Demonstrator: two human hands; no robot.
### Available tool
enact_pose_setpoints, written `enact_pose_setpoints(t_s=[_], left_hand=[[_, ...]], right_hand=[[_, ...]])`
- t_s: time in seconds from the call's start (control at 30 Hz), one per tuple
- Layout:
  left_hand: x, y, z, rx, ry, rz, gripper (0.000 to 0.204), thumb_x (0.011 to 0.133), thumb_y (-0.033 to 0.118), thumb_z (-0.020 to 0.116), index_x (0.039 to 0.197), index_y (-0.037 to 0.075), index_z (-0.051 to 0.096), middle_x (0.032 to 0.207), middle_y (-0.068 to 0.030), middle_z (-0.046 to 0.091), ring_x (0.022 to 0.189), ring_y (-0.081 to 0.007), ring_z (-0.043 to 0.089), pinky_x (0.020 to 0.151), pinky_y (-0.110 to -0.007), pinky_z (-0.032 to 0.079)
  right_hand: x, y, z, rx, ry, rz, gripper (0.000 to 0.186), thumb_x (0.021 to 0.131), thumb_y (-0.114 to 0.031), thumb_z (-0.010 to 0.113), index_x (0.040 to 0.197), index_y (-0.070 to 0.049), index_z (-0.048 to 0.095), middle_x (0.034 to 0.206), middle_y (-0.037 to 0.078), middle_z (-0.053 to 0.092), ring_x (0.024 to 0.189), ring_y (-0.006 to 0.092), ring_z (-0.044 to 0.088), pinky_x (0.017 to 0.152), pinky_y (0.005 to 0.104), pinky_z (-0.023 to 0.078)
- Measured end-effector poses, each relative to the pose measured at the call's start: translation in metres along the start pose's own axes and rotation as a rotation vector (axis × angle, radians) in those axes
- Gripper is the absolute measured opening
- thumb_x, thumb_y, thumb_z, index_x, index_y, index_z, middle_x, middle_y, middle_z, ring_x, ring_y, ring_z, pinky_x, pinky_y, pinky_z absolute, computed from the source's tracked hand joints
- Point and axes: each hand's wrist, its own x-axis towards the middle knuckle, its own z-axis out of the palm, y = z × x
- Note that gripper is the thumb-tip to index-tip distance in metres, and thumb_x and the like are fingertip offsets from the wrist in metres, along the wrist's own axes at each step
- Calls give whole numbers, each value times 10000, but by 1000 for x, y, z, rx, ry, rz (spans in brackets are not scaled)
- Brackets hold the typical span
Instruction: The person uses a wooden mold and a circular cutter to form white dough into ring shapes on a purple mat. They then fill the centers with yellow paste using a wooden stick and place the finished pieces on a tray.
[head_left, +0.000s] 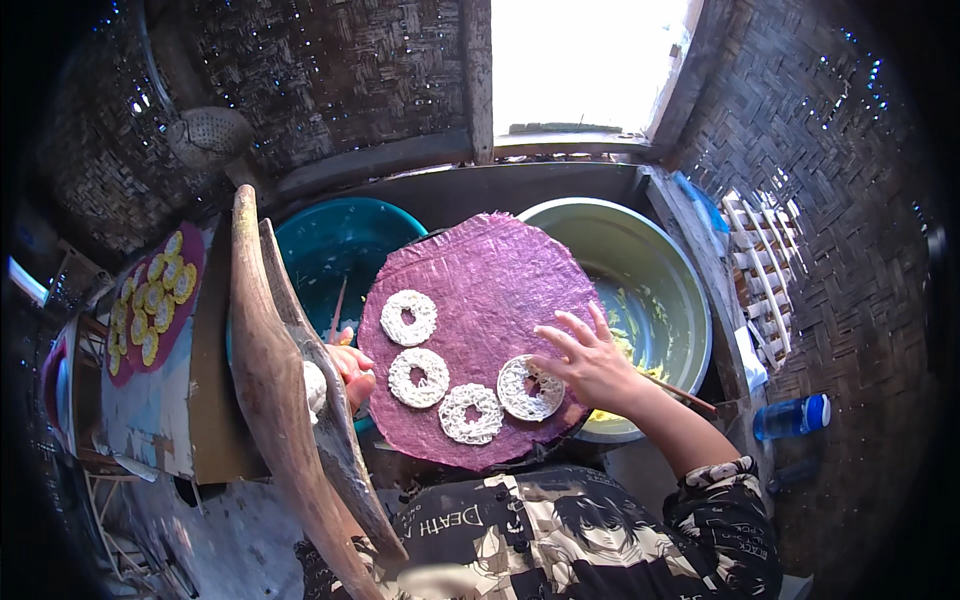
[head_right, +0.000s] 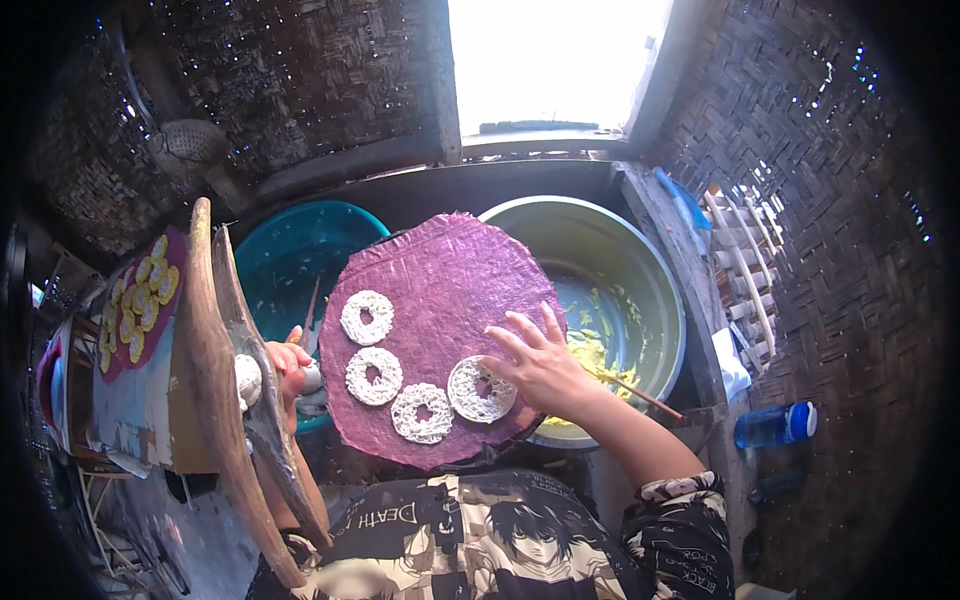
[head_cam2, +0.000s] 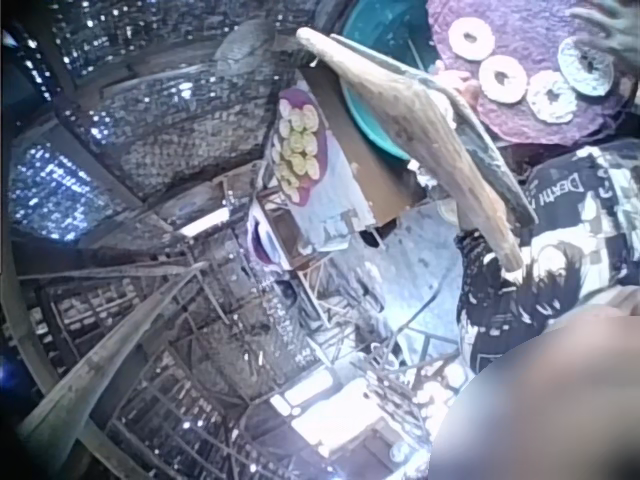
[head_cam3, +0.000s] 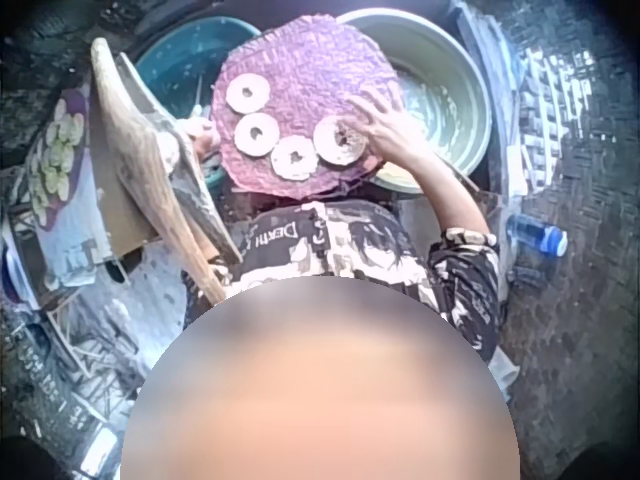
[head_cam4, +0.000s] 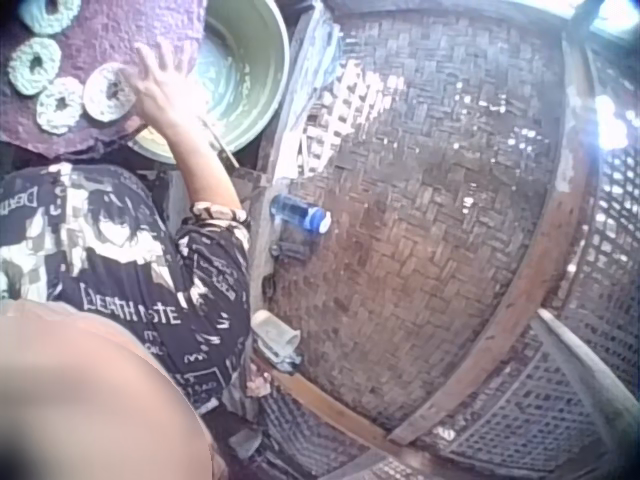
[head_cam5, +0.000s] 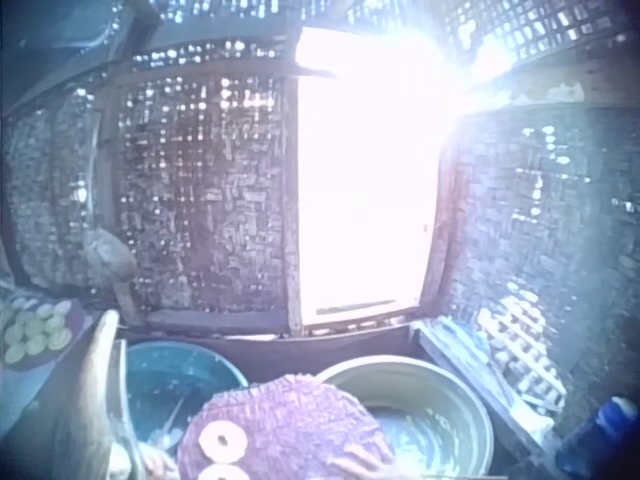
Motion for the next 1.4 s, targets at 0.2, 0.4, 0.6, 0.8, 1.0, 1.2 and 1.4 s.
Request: enact_pose_setpoints(t_s=[0.2, 0.4, 0.6, 0.8, 1.0, 1.2, 1.4], left_hand=[[7, 8, -1, 31, -21, 37, 267, 759, 61, 711, 840, 130, 466, 745, -8, 500, 819, -180, 558, 1086, -507, 249], [7, 8, 4, 1, -1, 1, 277, 753, 67, 721, 843, 131, 468, 745, -11, 501, 825, -180, 558, 1084, -503, 253], [9, 7, 4, 35, -39, 45, 279, 750, 60, 719, 854, 127, 469, 752, -9, 497, 822, -183, 554, 1082, -502, 254], [5, 9, -1, 53, -43, 45, 260, 764, 56, 693, 868, 125, 465, 765, -12, 492, 819, -187, 544, 1088, -504, 233], [4, 8, -7, 84, -75, 77, 272, 762, 64, 698, 876, 133, 461, 763, -12, 491, 808, -183, 541, 1085, -508, 236], [-1, 9, -10, 66, -25, 41, 272, 754, 77, 711, 859, 131, 466, 766, -9, 490, 810, -183, 544, 1076, -506, 250], [-1, 11, -9, 126, -38, 23, 274, 757, 101, 720, 857, 130, 467, 765, -7, 486, 810, -184, 538, 1065, -513, 258]], right_hand=[[-17, 6, -7, -11, 85, 129, 433, 697, -132, 641, 1126, -190, 635, 1313, 77, 453, 1285, 306, 338, 1085, 584, 138], [-26, -6, -2, -44, 90, 78, 324, 745, -154, 592, 1065, -149, 645, 1291, 85, 464, 1263, 304, 362, 1075, 586, 154], [-20, -6, 0, 61, 251, 235, 198, 754, -152, 635, 942, -120, 686, 1247, 102, 503, 1234, 322, 393, 1068, 558, 202], [-8, -6, 11, 353, 167, 478, 143, 730, -198, 659, 689, -66, 692, 1228, 134, 522, 1255, 336, 359, 1028, 599, 229], [-3, -6, 14, 350, 182, 452, 120, 703, -176, 656, 649, -74, 685, 1228, 113, 529, 1260, 340, 355, 1044, 581, 216], [-5, -5, 8, 346, 220, 427, 122, 694, -174, 661, 626, -73, 670, 1229, 106, 531, 1259, 343, 358, 1042, 579, 218], [1, -7, 1, 287, 205, 394, 136, 701, -163, 653, 606, -66, 657, 1218, 115, 538, 1252, 344, 368, 1042, 567, 228]])
